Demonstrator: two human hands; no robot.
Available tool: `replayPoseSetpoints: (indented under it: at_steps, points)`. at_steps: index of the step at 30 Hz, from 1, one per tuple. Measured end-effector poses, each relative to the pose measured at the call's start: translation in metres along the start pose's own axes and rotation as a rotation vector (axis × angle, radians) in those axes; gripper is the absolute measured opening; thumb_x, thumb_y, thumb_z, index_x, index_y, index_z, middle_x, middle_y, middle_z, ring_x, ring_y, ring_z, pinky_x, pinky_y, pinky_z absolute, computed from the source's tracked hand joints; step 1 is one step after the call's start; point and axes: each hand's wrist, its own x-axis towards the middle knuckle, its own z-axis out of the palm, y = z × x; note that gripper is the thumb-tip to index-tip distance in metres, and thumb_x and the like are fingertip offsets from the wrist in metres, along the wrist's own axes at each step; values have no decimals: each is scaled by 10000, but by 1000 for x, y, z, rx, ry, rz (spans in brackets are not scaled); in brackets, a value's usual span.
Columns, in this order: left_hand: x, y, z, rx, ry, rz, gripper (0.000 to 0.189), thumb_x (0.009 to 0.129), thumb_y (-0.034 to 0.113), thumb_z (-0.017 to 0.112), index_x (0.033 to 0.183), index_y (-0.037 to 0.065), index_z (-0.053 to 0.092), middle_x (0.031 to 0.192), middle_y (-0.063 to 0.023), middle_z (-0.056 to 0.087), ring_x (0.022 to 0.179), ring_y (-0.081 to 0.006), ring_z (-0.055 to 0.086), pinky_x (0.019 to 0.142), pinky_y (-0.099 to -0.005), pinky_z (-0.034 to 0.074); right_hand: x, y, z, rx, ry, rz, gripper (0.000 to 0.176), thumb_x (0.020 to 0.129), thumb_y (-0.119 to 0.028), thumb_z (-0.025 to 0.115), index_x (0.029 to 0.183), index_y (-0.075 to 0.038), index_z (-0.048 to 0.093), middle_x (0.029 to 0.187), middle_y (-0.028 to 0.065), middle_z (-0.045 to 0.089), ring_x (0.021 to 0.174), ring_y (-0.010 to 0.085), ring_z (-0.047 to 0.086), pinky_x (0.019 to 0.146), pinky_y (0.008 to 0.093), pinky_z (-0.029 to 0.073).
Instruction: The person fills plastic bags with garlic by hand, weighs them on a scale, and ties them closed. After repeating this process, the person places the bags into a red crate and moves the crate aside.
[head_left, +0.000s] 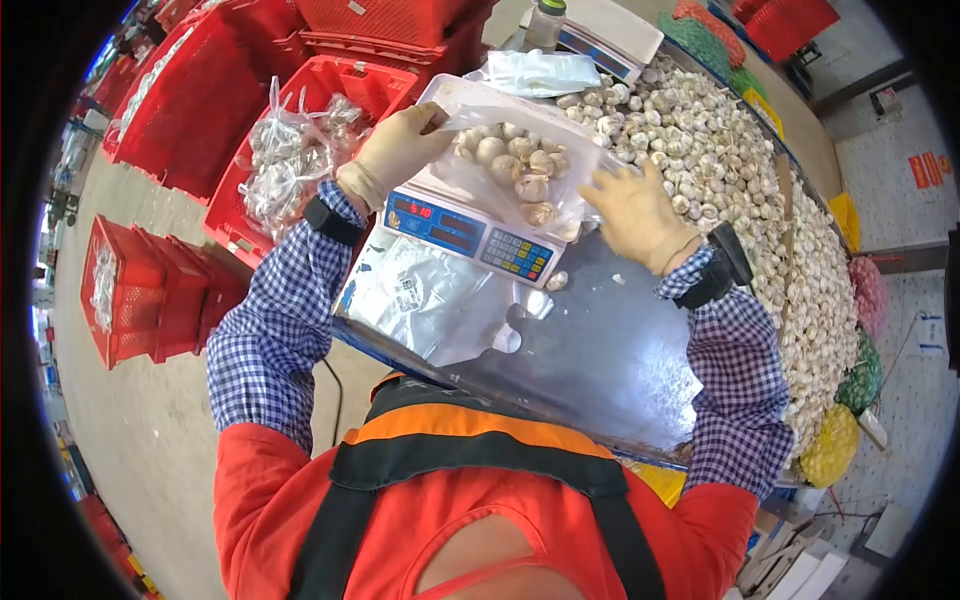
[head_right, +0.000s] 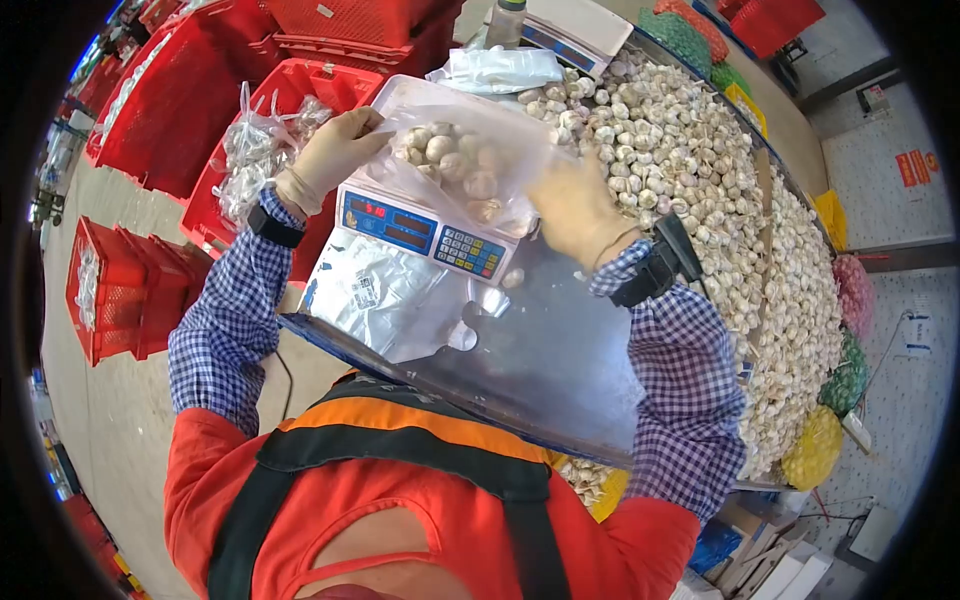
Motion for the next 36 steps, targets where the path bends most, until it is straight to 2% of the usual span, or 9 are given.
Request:
replayPoseSetpoints:
  at_steps: [6,9,14,18,22,25,32,34,36]
  points:
    - [-7,1,24,-342,-60,-71,309,867,232,626,1011,-40,601,818,-59,634,721,-110,585,670,-256,484,96,-21,57,147,-201,241,343,876,-184,473,1208,-196,560,1134,98,594,868,306,653,682,410,535]
    - [-13,-11,25,-233,-65,-40,390,838,258,656,1081,-38,579,879,-85,639,773,-149,605,709,-276,494,102,-20,84,277,44,214,357,875,-200,499,1230,-180,532,1114,100,596,837,294,656,653,414,537]
    - [-36,20,13,-158,137,-2,676,785,286,729,1297,-31,423,1172,-171,569,1089,-230,552,918,-327,448,28,-35,-20,478,105,240,342,823,-224,591,1153,-142,558,1096,106,610,808,278,662,663,402,536]
    - [-33,40,23,-255,301,124,827,771,258,766,1386,-39,300,1341,-218,441,1271,-270,402,1056,-368,320,-40,-4,-50,279,-753,56,306,756,-252,643,1038,-136,622,896,118,656,757,312,656,663,399,532]
    - [3,25,38,-53,457,169,974,676,408,802,1365,-73,310,1304,-263,472,1225,-324,476,1000,-346,399,-23,10,-70,157,-379,220,351,765,-169,603,1114,-130,602,907,121,657,844,299,648,723,388,521]
    - [8,18,32,91,255,-62,828,705,389,770,1317,-35,408,1157,-239,585,1076,-333,584,905,-357,466,46,-5,-60,367,328,-69,356,826,-80,519,1176,-99,580,922,82,672,971,264,619,874,376,471]
    - [-25,4,-5,728,235,46,258,850,203,579,1046,40,612,865,-185,643,821,-287,648,738,-360,504,80,7,-2,-346,-273,-54,172,821,-66,520,815,-91,691,785,69,668,815,209,629,1066,559,264]
    - [-33,0,-10,329,332,77,226,894,195,499,949,15,624,851,-163,656,807,-317,648,741,-387,517,55,24,4,-411,-156,-77,145,783,-54,555,728,-88,684,664,66,640,704,226,633,1058,534,291]
    - [-39,10,-30,-785,-27,34,265,947,191,450,996,-25,594,908,-86,640,858,-208,624,820,-351,499,29,34,-17,-375,-234,58,123,750,-56,592,816,-98,686,765,59,661,803,211,637,1035,459,342]
